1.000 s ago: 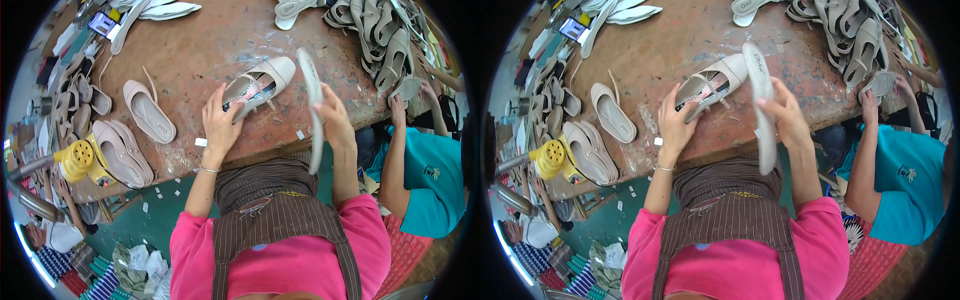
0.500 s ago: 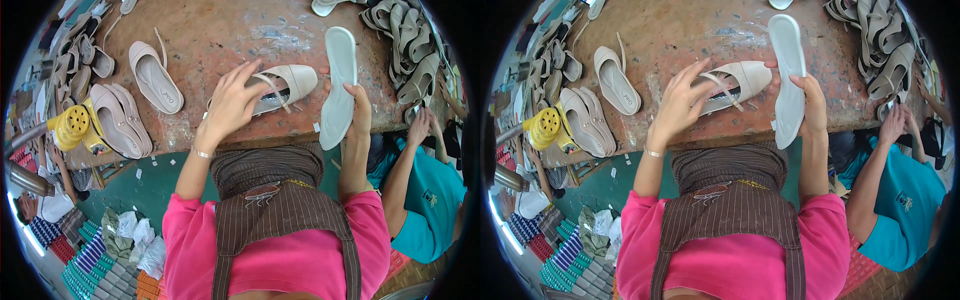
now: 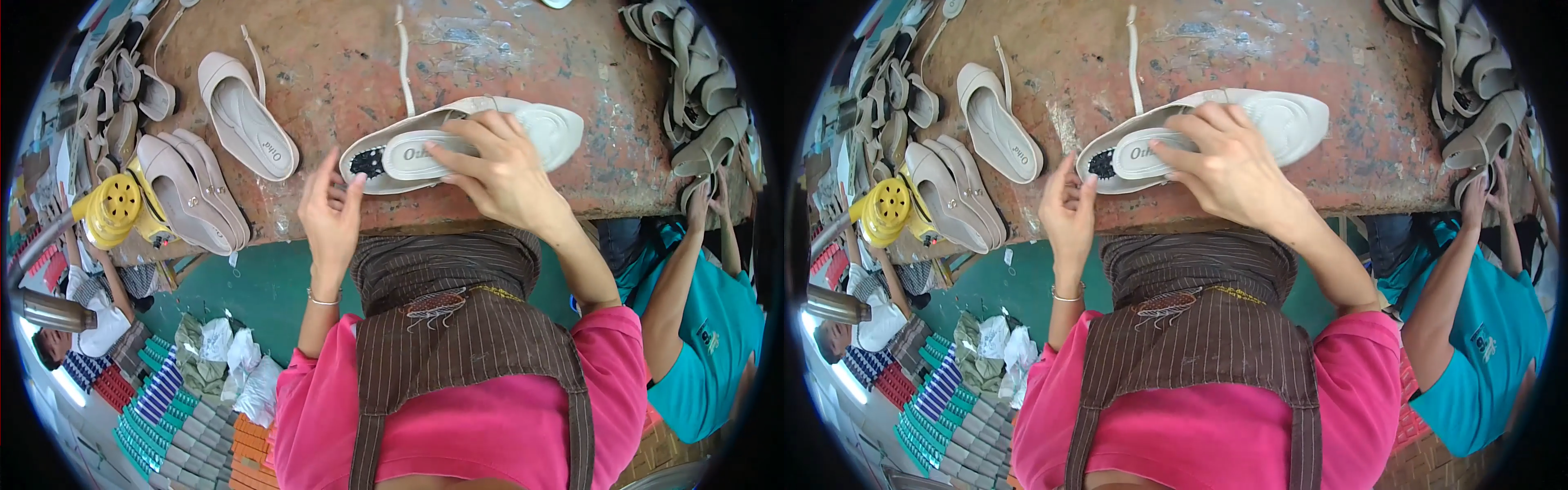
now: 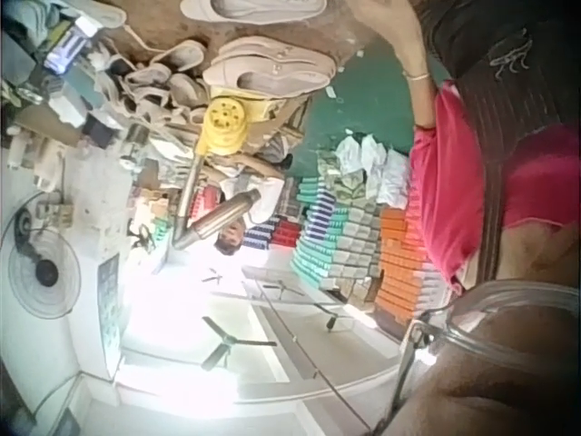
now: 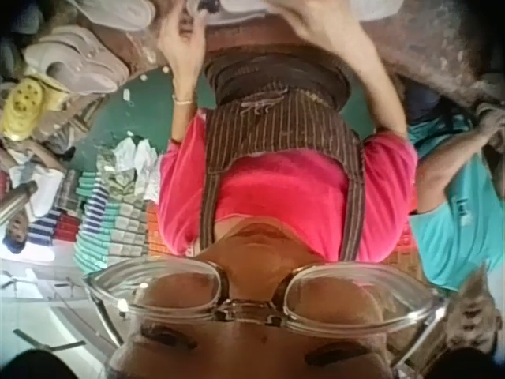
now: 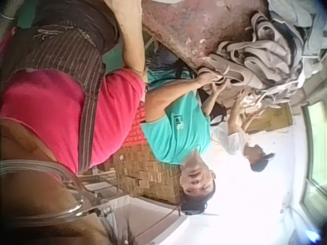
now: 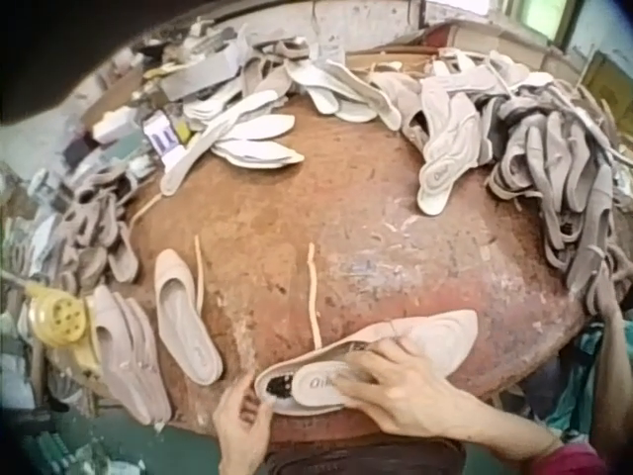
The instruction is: The person places an insole into a shoe and presses it down by hand, repeating the process for a second shoe. They then stack the pair together and hold them under a heat gun before starting on another shoe.
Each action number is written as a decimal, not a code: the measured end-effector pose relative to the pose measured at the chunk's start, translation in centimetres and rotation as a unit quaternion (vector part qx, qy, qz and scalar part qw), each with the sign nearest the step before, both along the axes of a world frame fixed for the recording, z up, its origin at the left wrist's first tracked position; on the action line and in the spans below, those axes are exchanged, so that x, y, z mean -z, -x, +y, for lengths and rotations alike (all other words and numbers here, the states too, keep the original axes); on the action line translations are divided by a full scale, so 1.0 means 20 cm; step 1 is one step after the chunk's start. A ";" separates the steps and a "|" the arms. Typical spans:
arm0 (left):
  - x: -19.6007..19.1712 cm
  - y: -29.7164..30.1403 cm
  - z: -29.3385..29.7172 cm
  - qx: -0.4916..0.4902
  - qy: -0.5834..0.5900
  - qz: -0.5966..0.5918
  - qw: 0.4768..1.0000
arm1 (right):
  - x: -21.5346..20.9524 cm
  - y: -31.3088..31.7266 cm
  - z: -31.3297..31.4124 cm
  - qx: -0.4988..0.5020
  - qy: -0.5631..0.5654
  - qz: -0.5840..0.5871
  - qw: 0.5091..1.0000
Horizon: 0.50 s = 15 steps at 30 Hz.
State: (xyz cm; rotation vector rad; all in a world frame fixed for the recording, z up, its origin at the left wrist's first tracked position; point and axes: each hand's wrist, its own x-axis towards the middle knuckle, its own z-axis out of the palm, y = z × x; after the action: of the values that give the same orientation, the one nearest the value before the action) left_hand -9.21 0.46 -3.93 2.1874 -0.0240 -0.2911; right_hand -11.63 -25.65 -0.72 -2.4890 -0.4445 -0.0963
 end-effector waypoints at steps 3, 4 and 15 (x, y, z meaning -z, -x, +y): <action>0.06 0.05 -0.02 -0.030 0.085 0.011 0.996 | 0.11 -0.06 0.09 -0.032 -0.055 -0.006 0.998; 0.07 0.05 -0.03 -0.038 0.114 0.010 0.993 | 0.14 -0.08 0.11 -0.033 -0.082 0.007 0.996; 0.13 0.00 -0.06 -0.096 0.146 0.020 0.984 | 0.20 -0.11 0.26 -0.028 -0.112 0.055 0.992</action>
State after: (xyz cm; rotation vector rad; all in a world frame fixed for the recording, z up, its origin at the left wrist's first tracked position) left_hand -9.12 -0.65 -6.46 1.8749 0.1575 -0.2081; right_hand -9.39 -20.54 -4.71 -2.2480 -0.4316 0.0139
